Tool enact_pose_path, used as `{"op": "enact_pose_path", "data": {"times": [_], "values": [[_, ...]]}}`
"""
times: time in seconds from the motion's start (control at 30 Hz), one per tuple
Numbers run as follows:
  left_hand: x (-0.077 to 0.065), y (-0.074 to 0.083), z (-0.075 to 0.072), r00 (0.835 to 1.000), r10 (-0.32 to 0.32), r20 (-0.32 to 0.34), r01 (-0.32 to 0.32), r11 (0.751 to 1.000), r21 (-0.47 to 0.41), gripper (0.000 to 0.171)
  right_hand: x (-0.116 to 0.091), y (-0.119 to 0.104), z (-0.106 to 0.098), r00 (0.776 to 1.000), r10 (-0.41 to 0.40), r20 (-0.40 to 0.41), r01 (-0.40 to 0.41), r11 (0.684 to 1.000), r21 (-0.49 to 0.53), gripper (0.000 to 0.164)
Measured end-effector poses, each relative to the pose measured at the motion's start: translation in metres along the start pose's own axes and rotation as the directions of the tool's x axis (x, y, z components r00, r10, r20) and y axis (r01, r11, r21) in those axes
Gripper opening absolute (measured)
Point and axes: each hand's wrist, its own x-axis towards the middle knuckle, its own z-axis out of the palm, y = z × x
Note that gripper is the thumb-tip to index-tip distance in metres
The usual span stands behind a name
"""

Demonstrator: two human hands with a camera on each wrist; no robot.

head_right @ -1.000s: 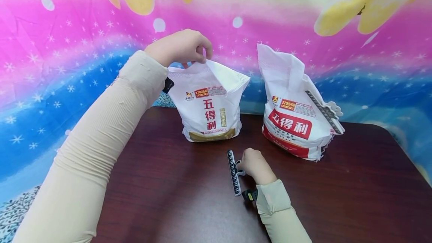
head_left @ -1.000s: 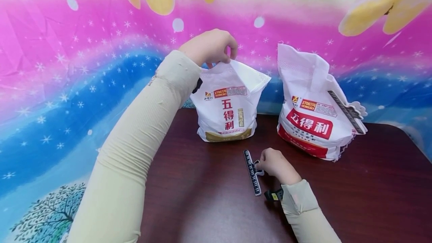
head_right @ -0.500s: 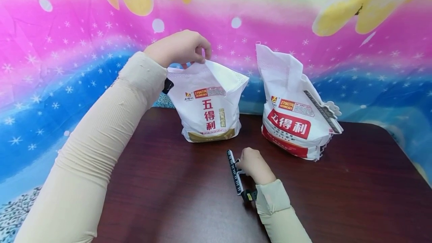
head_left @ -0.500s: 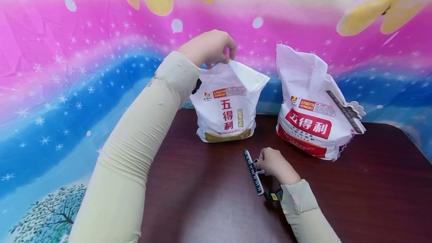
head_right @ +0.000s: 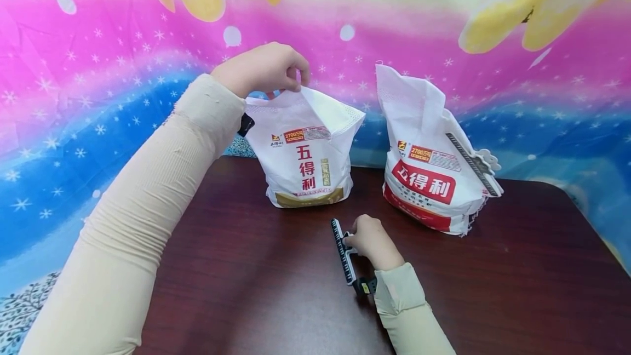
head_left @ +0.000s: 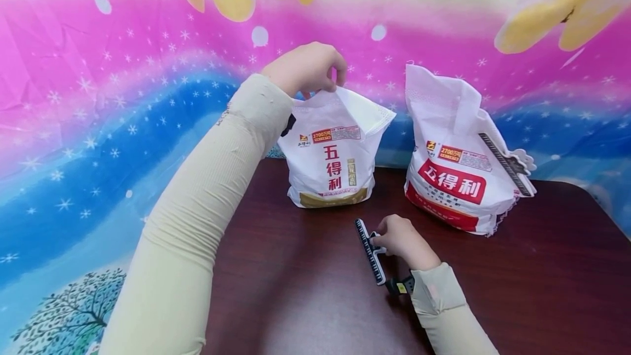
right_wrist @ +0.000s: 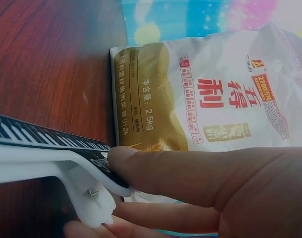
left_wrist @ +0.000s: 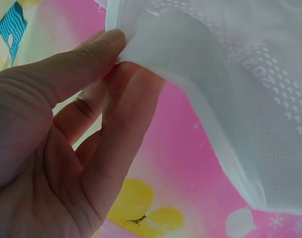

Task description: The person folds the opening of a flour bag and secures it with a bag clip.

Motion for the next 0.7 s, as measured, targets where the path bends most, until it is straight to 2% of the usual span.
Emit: {"op": "enact_pose_path", "data": {"times": [0.33,0.7], "values": [[0.000,0.008,-0.001,1.000,0.023,-0.012,-0.023,1.000,0.000,0.020,-0.007,0.005,-0.006,1.000,0.026,0.014,-0.025,1.000,-0.012,0.031],[0.001,0.011,-0.002,1.000,0.016,0.001,-0.016,1.000,0.003,0.020,-0.009,0.005,-0.008,1.000,0.025,0.014,-0.025,1.000,0.011,0.027]]}}
